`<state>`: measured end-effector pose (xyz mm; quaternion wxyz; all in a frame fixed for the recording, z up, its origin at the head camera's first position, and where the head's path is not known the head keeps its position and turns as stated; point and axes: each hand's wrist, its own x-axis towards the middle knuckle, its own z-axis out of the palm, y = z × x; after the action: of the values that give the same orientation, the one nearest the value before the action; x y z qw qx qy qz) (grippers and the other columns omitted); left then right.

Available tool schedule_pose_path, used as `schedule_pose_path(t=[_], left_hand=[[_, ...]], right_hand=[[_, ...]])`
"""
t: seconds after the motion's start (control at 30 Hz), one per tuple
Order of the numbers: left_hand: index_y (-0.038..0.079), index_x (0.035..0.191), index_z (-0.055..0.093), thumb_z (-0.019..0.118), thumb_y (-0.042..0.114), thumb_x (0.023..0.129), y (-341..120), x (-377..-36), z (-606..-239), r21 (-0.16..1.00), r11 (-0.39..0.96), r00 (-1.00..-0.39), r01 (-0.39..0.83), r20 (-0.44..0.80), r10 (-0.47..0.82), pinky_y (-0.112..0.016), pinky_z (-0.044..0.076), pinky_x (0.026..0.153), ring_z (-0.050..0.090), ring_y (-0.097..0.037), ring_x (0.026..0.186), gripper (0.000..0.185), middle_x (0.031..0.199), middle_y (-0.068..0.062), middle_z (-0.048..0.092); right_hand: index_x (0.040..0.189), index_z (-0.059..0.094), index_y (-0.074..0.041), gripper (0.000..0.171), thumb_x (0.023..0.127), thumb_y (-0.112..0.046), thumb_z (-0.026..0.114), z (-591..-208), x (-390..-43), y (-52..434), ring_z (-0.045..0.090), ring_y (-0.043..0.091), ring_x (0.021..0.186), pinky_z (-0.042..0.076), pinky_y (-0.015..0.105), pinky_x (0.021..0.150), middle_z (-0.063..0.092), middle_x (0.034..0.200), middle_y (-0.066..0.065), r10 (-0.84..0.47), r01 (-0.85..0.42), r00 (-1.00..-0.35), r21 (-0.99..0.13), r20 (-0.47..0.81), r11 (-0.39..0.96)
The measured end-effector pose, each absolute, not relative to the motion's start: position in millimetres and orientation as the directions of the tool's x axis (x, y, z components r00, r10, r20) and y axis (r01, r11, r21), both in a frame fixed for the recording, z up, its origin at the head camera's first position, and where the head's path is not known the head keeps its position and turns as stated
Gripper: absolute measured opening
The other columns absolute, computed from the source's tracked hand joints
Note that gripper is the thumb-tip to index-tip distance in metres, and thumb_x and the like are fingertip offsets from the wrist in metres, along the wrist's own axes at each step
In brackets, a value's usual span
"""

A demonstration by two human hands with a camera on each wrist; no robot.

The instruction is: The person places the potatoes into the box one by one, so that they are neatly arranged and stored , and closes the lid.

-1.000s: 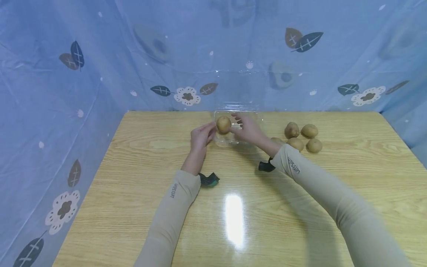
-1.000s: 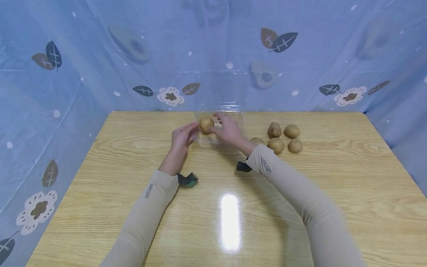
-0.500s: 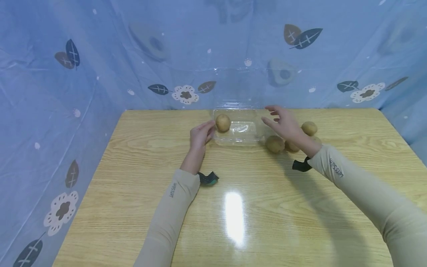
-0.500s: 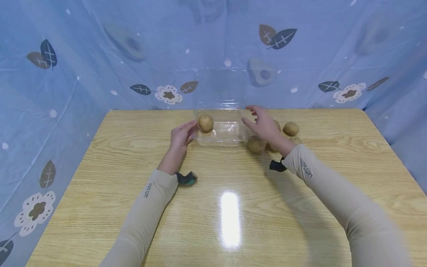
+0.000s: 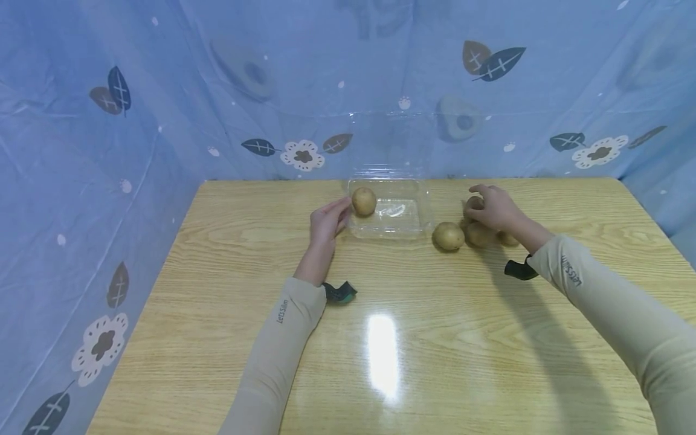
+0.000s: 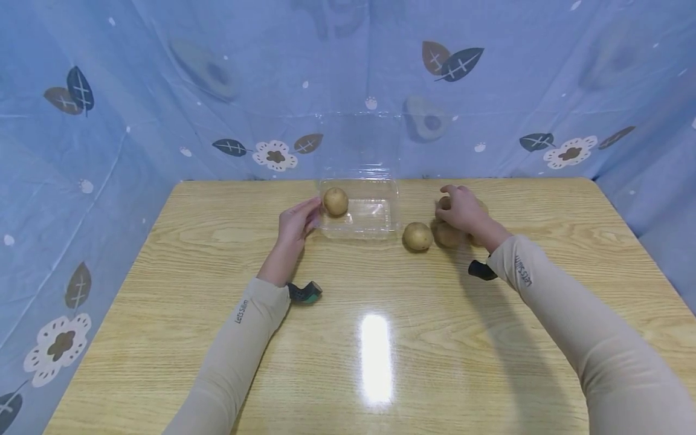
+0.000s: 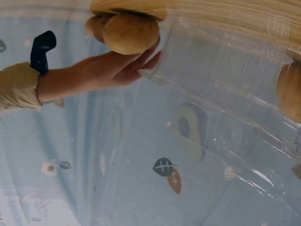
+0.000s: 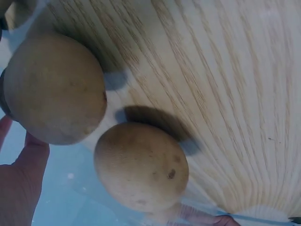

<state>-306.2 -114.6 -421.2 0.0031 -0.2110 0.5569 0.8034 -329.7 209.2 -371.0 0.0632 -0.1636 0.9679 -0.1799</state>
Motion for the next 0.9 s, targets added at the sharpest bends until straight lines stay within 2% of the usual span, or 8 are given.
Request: schedule_pose_path(t=[0.27,0.47,0.67,0.8,0.9], left_hand=[[0.003,0.105,0.066,0.071,0.015,0.079,-114,-306,-421,0.892,-0.382,-0.913,-0.241,-0.341,-0.222,-0.022,0.054,0.08,0.063,-0.02,0.101,0.029,0.106,-0.01,0.066],[0.003,0.106,0.066,0.071,0.015,0.079,-113,-306,-422,0.892,-0.373,-0.911,-0.255,-0.351,-0.215,-0.022,0.055,0.08,0.063,-0.019,0.1,0.031,0.108,-0.012,0.065],[0.003,0.104,0.066,0.071,0.016,0.079,-113,-307,-422,0.897,-0.365,-0.913,-0.251,-0.344,-0.217,-0.022,0.055,0.078,0.063,-0.02,0.099,0.029,0.106,-0.013,0.066],[0.004,0.103,0.067,0.071,0.017,0.079,-114,-306,-421,0.897,-0.362,-0.913,-0.252,-0.345,-0.219,-0.022,0.055,0.078,0.063,-0.02,0.098,0.028,0.105,-0.011,0.067],[0.004,0.103,0.067,0.071,0.017,0.079,-114,-306,-421,0.897,-0.362,-0.911,-0.255,-0.348,-0.22,-0.022,0.055,0.079,0.063,-0.019,0.098,0.027,0.105,-0.01,0.067]], right_hand=[[0.121,0.044,0.013,0.048,0.084,-0.013,0.059,-370,-331,214,0.048,0.05,0.102,0.041,0.058,0.089,0.051,0.111,0.038,-0.365,-0.318,-0.928,-0.346,-0.077,0.882],[0.12,0.047,0.009,0.046,0.082,-0.014,0.061,-368,-329,218,0.047,0.049,0.104,0.04,0.059,0.089,0.052,0.113,0.035,-0.369,-0.305,-0.921,-0.358,-0.124,0.882],[0.119,0.048,0.009,0.048,0.079,-0.013,0.065,-368,-329,219,0.05,0.048,0.1,0.041,0.059,0.087,0.055,0.109,0.034,-0.392,-0.333,-0.914,-0.356,-0.107,0.873],[0.119,0.046,0.012,0.049,0.08,-0.012,0.064,-366,-332,217,0.048,0.05,0.102,0.041,0.059,0.088,0.052,0.111,0.036,-0.407,-0.351,-0.909,-0.35,-0.096,0.868],[0.121,0.045,0.013,0.05,0.081,-0.011,0.063,-361,-334,214,0.05,0.046,0.095,0.043,0.056,0.081,0.052,0.109,0.036,-0.394,-0.345,-0.917,-0.372,-0.06,0.862]])
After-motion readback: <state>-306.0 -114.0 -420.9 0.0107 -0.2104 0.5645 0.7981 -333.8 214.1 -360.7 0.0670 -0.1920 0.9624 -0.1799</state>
